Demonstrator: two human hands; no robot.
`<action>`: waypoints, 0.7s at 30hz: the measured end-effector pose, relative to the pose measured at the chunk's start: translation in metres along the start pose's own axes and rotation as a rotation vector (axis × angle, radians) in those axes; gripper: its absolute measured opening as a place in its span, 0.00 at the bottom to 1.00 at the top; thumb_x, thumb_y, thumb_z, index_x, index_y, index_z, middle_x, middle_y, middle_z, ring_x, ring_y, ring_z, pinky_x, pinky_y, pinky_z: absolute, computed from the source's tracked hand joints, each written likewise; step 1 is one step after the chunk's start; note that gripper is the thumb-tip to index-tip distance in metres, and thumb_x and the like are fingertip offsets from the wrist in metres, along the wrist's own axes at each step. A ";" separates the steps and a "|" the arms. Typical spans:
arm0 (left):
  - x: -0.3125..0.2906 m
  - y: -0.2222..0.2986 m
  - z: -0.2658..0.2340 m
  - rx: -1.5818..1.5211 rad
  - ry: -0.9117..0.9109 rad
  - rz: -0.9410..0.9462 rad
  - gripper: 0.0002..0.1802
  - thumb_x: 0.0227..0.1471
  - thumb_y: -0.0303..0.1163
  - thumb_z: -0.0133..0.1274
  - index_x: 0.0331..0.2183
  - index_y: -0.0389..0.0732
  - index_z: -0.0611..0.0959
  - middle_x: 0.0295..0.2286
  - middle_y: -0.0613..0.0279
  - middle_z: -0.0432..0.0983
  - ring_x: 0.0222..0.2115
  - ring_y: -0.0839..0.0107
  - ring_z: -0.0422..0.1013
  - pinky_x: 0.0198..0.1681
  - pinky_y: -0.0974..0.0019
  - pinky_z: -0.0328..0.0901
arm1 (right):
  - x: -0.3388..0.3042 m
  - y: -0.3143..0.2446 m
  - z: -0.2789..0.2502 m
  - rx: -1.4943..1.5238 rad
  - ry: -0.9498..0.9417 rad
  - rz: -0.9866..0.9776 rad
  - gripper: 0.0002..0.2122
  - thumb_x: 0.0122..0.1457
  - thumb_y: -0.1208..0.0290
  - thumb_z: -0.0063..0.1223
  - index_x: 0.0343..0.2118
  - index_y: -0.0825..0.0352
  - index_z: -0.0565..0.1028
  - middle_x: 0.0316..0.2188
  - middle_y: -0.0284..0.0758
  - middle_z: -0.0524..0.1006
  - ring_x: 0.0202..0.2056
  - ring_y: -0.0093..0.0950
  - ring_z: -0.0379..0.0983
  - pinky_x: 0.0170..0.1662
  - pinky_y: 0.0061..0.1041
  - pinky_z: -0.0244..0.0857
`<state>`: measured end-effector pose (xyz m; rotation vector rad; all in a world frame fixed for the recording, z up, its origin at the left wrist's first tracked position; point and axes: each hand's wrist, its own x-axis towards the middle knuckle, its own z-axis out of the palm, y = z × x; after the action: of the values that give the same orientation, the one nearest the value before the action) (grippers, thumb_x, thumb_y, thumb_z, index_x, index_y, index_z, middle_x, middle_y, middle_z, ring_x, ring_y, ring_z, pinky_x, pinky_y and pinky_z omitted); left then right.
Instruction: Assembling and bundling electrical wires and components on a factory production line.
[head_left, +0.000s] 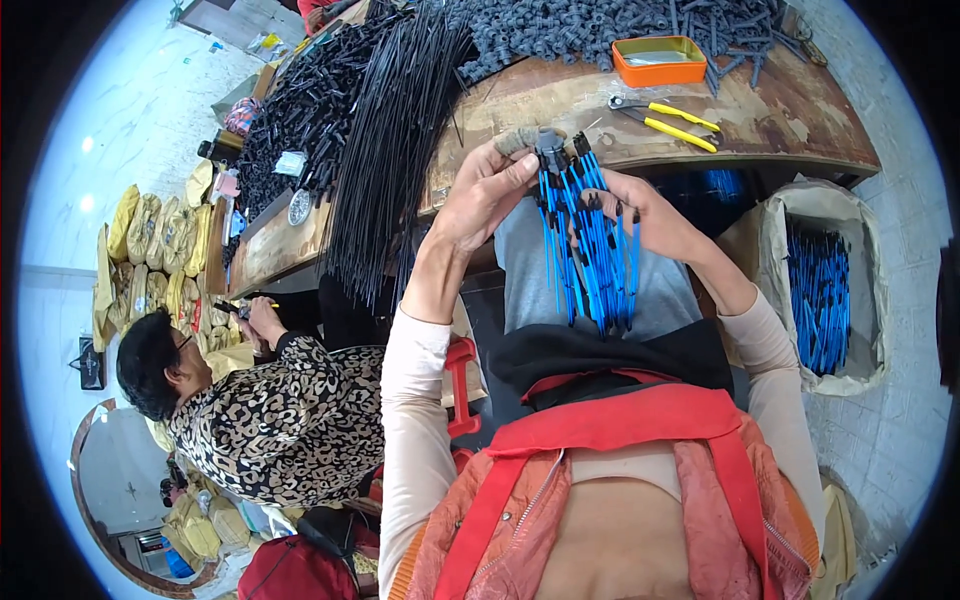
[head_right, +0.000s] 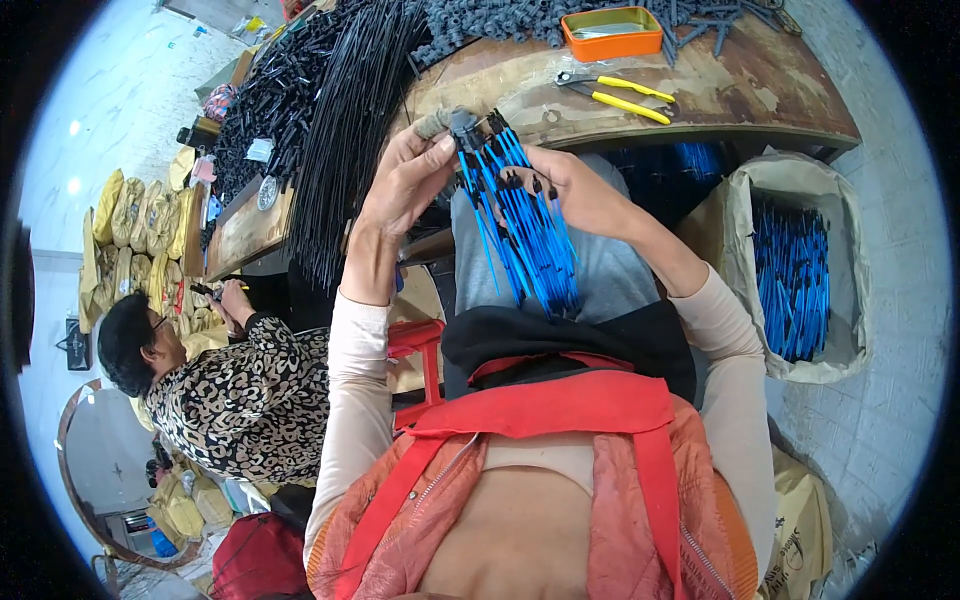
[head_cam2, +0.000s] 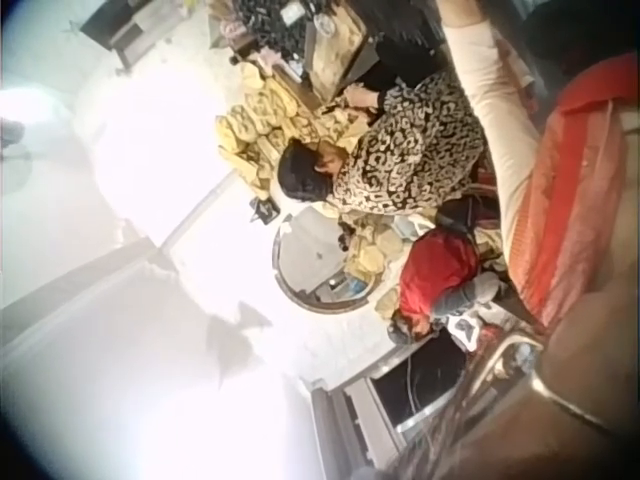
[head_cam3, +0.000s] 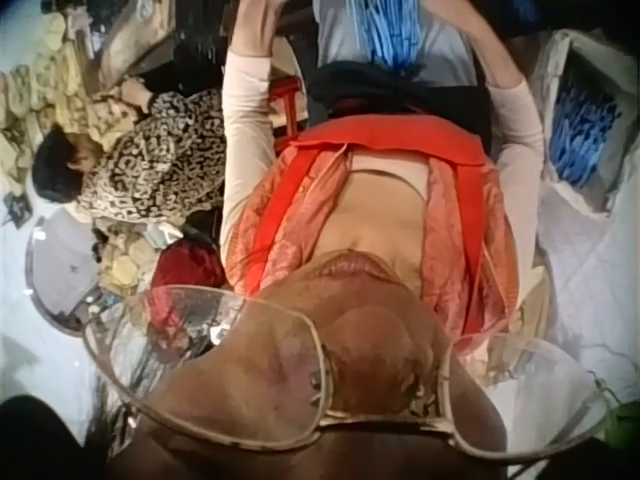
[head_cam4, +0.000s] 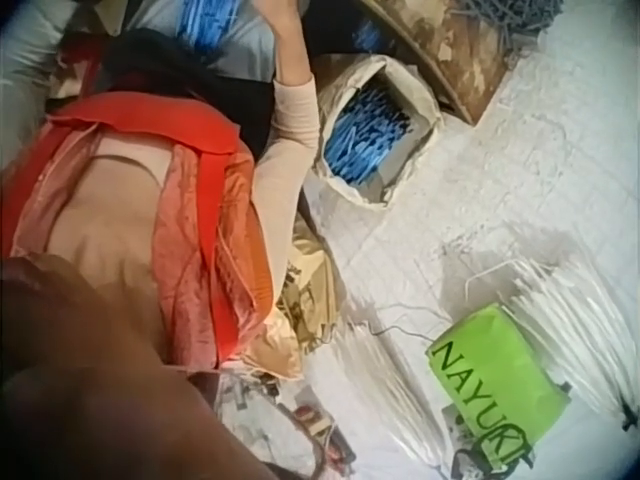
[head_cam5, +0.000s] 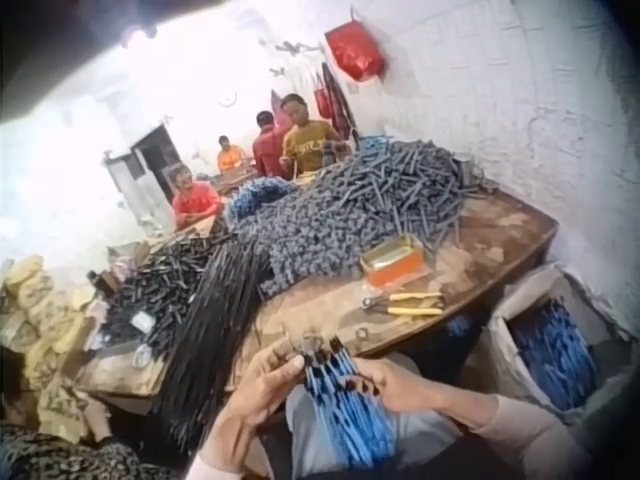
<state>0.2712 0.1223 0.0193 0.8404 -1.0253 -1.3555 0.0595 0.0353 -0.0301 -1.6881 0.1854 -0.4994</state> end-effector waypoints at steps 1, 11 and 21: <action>-0.001 0.001 0.000 0.002 -0.002 -0.006 0.18 0.57 0.26 0.52 0.49 0.31 0.74 0.44 0.57 0.76 0.45 0.70 0.71 0.53 0.64 0.64 | -0.002 -0.002 -0.004 -0.056 -0.052 0.007 0.22 0.54 0.81 0.35 0.53 0.68 0.69 0.37 0.28 0.77 0.36 0.16 0.73 0.42 0.17 0.67; -0.019 -0.013 0.007 0.076 0.106 -0.008 0.17 0.56 0.24 0.53 0.48 0.31 0.74 0.43 0.57 0.75 0.47 0.69 0.70 0.54 0.64 0.62 | -0.013 0.006 0.025 0.247 0.029 -0.085 0.16 0.62 0.77 0.39 0.53 0.70 0.66 0.36 0.32 0.77 0.35 0.19 0.76 0.40 0.20 0.70; -0.026 -0.006 0.016 0.049 0.046 -0.048 0.18 0.57 0.26 0.53 0.49 0.32 0.75 0.44 0.58 0.75 0.44 0.73 0.70 0.50 0.69 0.63 | -0.014 0.017 0.022 0.196 -0.053 -0.099 0.10 0.65 0.74 0.38 0.46 0.70 0.69 0.31 0.34 0.78 0.33 0.23 0.77 0.38 0.22 0.71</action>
<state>0.2556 0.1493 0.0172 0.9338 -1.0118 -1.3502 0.0595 0.0578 -0.0518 -1.5214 0.0129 -0.5289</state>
